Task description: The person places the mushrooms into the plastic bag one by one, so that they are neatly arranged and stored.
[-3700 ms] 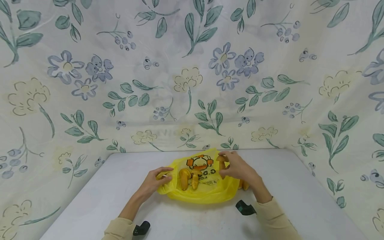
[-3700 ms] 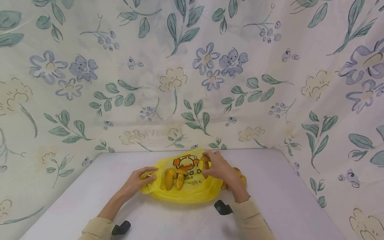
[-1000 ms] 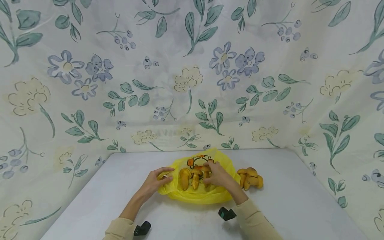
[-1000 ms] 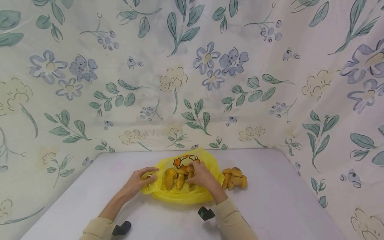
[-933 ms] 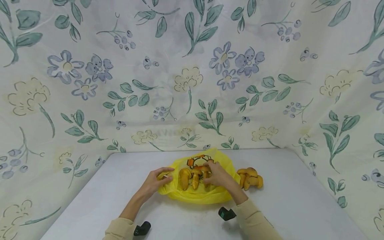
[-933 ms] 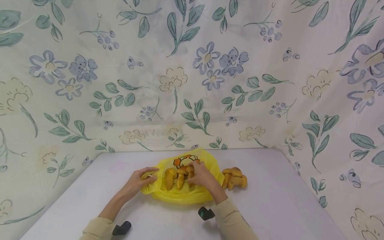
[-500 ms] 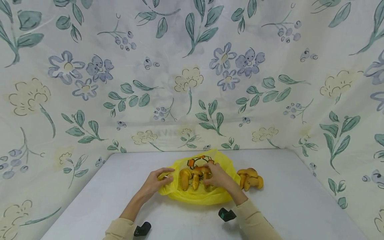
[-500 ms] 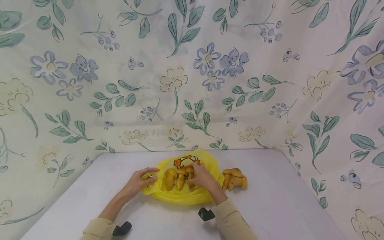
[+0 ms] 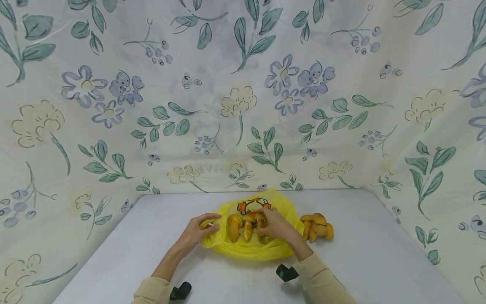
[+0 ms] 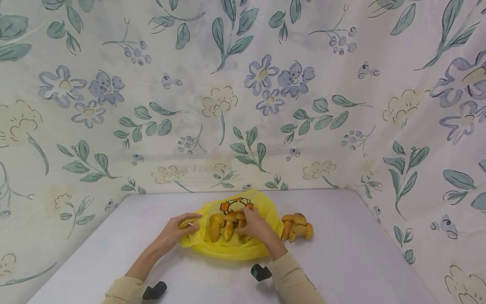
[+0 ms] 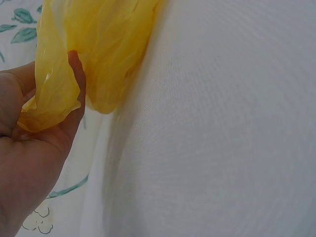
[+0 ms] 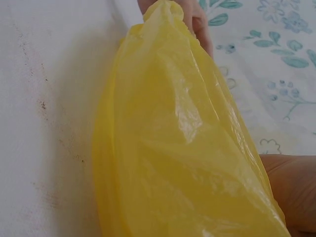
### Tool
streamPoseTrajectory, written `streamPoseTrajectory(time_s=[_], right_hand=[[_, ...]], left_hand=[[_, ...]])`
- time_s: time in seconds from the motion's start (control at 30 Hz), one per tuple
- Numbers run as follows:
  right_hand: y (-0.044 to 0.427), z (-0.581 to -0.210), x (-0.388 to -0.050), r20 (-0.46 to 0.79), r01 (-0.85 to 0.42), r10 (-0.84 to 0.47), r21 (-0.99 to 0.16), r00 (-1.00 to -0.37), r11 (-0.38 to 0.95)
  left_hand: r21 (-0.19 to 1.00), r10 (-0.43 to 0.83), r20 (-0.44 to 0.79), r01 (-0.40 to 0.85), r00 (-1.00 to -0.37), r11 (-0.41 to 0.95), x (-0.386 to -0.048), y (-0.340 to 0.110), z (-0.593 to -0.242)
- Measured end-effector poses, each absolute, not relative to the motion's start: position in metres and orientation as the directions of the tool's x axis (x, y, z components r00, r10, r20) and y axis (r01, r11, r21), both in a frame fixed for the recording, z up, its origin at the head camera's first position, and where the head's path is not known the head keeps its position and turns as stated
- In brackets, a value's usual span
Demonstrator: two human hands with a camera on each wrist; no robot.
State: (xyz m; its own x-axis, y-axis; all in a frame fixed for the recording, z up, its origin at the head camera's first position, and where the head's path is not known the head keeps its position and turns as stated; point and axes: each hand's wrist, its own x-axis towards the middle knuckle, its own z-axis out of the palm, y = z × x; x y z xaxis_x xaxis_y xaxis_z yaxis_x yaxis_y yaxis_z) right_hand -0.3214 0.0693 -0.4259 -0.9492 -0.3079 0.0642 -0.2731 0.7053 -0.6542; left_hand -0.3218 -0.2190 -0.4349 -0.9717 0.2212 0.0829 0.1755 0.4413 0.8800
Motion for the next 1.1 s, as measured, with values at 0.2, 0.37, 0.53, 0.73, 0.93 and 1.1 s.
streamPoseTrajectory(time_s=[0.2, 0.37, 0.53, 0.73, 0.93, 1.1], right_hand=[[0.0693, -0.4266, -0.3217, 0.055, -0.267, -0.307, -0.652, -0.95, 0.709], [0.0699, -0.4252, -0.3206, 0.048, -0.261, -0.309, -0.663, -0.95, 0.701], [0.0705, -0.4234, -0.3191, 0.039, -0.258, -0.313, -0.666, -0.949, 0.7], [0.0711, -0.4205, -0.3172, 0.026, -0.247, -0.31, -0.672, -0.95, 0.699], [0.0723, -0.4175, -0.3169, 0.032, -0.255, -0.316, -0.667, -0.948, 0.7], [0.0731, -0.4168, -0.3191, 0.036, -0.265, -0.323, -0.662, -0.946, 0.701]], left_hand=[[0.878, 0.22, 0.083, 0.176, -0.972, 0.445, -0.3219, -0.2191, -0.4354], [0.881, 0.223, 0.081, 0.174, -0.972, 0.44, -0.3224, -0.2191, -0.4349], [0.883, 0.218, 0.074, 0.165, -0.973, 0.44, -0.3232, -0.2189, -0.4358], [0.881, 0.216, 0.072, 0.164, -0.974, 0.443, -0.3233, -0.2187, -0.4366], [0.882, 0.222, 0.078, 0.171, -0.972, 0.439, -0.3222, -0.2179, -0.4349], [0.878, 0.225, 0.08, 0.175, -0.971, 0.445, -0.3232, -0.2186, -0.435]])
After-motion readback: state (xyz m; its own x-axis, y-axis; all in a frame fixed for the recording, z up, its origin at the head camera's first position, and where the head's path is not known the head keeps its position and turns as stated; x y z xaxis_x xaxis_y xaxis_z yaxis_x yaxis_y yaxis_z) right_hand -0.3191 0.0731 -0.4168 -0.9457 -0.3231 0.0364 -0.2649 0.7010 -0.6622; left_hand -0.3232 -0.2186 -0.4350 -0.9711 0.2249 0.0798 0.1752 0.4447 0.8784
